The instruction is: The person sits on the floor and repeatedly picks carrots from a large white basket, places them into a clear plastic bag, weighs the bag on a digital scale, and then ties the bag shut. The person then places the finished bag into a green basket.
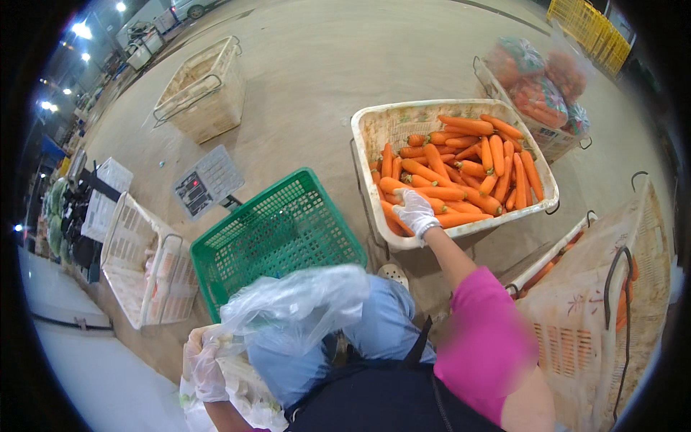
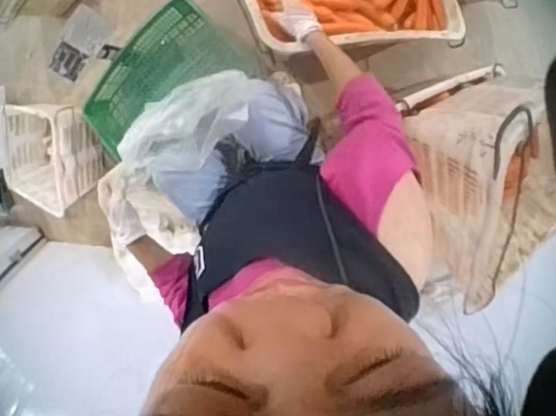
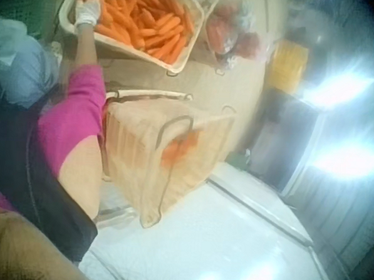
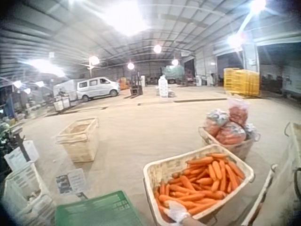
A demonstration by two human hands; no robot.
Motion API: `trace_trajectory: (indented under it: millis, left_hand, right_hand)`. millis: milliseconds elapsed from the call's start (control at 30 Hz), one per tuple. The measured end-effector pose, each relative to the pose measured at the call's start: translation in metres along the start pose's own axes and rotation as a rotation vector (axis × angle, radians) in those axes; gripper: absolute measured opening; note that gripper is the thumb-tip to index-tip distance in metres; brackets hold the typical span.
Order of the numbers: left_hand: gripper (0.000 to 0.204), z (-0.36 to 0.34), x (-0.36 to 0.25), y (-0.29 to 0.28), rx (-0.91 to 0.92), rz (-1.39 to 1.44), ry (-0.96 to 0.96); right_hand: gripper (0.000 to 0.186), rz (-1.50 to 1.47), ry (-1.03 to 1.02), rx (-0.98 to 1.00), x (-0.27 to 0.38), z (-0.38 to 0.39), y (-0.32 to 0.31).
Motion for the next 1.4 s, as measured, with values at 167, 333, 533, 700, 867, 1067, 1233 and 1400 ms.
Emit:
trace_trajectory:
  millis: [167, 333, 533, 700, 867, 1067, 1233, 1400]
  left_hand:
    - [0.021, -0.055, 0.013, 0.025, -0.046, 0.007, 0.064]
    - [0.011, -0.101, 0.023, 0.055, -0.070, -0.076, 0.112]
    - [0.010, -0.121, 0.016, 0.075, -0.124, 0.004, -0.109]
    - [0.016, -0.120, 0.011, 0.096, -0.131, 0.092, -0.022]
    - [0.015, -0.121, 0.006, 0.090, -0.183, 0.021, 0.077]
    - [0.012, -0.125, 0.013, 0.081, -0.276, 0.058, 0.088]
    - [0.015, -0.129, 0.023, 0.074, -0.277, 0.184, 0.116]
    - [0.016, -0.127, 0.022, 0.073, -0.321, 0.261, 0.110]
  right_hand:
    - [0.070, 0.804, -0.010, 0.075, -0.066, -0.072, 0.042]
    - [0.050, 0.574, 0.213, 0.264, -0.090, -0.102, 0.032]
    - [0.063, 0.326, 0.335, 0.475, -0.105, -0.082, -0.025]
    - [0.071, 0.231, 0.425, 0.613, -0.103, -0.063, -0.002]
    - [0.084, 0.619, 0.398, 0.523, -0.072, -0.075, 0.024]
    - [0.059, 0.485, 0.578, 0.775, -0.084, -0.072, 0.012]
    - [0.068, -0.192, 0.783, 0.717, -0.089, -0.046, 0.004]
    - [0.061, -0.599, 0.459, 0.344, -0.025, -0.005, -0.054]
Point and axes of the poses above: each hand's wrist, its own z-axis away from the middle knuckle, its own y-axis out of the palm, x = y × z, the point moved 4 cm from there along -z, towards the middle knuckle, and after that the axes turned 6 degrees about x, right-handed, at the moved point
